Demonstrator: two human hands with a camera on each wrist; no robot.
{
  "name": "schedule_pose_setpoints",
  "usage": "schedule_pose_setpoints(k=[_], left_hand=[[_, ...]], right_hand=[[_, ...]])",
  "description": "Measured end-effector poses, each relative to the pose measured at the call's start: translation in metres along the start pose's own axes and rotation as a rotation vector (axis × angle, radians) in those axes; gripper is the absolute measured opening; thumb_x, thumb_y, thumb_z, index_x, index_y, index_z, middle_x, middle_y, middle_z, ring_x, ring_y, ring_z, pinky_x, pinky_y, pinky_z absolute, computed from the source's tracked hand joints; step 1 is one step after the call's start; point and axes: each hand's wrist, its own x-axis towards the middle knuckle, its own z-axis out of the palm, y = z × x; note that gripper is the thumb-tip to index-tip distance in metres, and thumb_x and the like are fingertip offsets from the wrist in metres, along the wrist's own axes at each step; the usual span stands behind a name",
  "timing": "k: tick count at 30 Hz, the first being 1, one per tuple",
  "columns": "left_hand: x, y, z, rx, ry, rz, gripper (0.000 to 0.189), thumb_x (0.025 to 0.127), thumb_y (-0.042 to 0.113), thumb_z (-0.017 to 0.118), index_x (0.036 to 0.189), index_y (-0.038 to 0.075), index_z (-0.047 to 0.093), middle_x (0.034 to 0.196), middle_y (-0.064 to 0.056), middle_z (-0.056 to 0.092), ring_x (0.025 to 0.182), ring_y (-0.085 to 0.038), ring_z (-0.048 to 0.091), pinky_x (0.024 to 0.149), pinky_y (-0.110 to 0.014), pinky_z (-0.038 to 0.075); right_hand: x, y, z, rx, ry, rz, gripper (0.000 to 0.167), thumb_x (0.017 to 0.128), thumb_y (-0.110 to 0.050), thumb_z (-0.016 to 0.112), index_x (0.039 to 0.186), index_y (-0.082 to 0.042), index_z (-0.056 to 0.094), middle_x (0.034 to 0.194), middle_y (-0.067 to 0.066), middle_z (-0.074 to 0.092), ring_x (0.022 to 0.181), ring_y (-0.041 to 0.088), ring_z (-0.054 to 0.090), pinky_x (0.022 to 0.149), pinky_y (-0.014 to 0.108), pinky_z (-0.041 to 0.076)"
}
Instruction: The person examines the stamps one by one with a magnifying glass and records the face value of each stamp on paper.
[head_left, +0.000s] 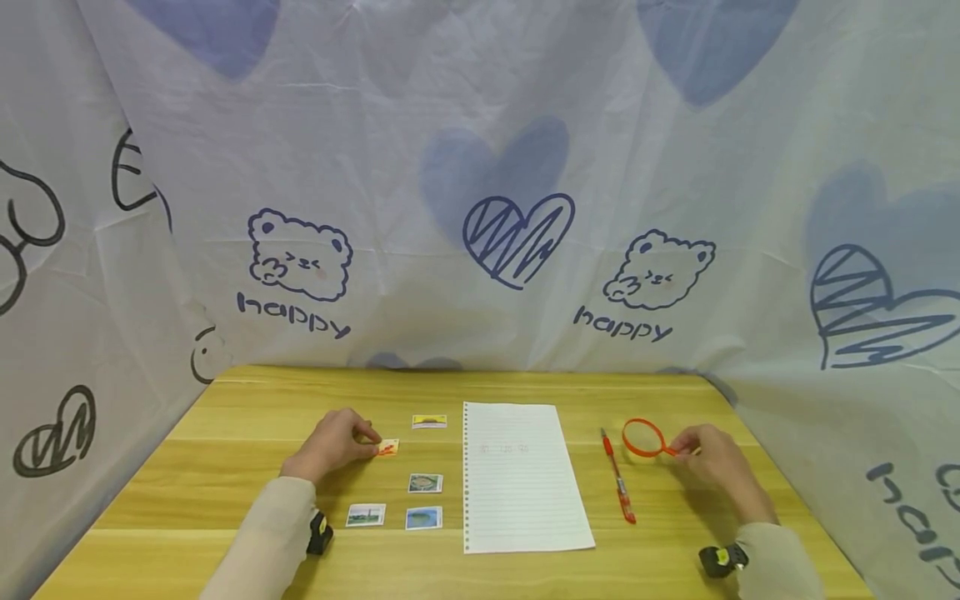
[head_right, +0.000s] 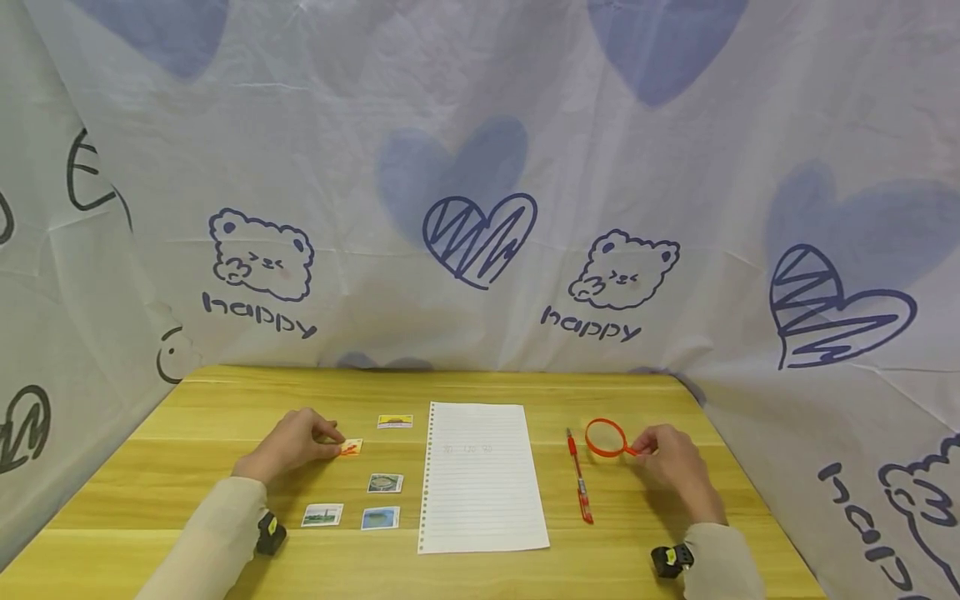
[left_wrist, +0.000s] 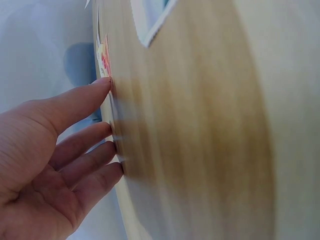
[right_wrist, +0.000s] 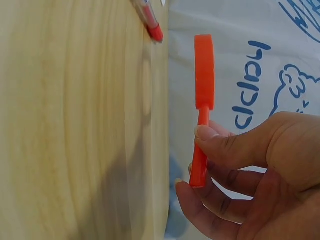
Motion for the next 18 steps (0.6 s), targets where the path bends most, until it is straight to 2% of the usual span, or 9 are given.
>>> schedule_pose_setpoints(k=[11,18], left_hand=[[0.000,0.001,0.000,0.003,-0.001,0.002,0.011,0.087,0.009,0.081,0.098,0.011,0.083,0.129,-0.023,0.071,0.125,-0.044,0.064,0.108,-0.059,0.048],[-0.002,0.002,-0.001,0.012,0.005,0.013,0.011,0.087,0.009,0.081,0.098,0.010,0.083,0.128,-0.024,0.071,0.124,-0.044,0.064,0.108,-0.060,0.048]], right_hand=[[-0.005,0.015,-0.007,-0.011,0.013,0.026,0.006,0.082,0.002,0.071,0.087,-0.001,0.074,0.081,0.010,0.073,0.076,0.016,0.061,0.071,0.036,0.049],[-0.007,0.024,-0.007,0.003,-0.011,0.090,0.010,0.081,-0.001,0.070,0.090,-0.001,0.075,0.081,0.007,0.072,0.075,0.015,0.059,0.070,0.034,0.046]])
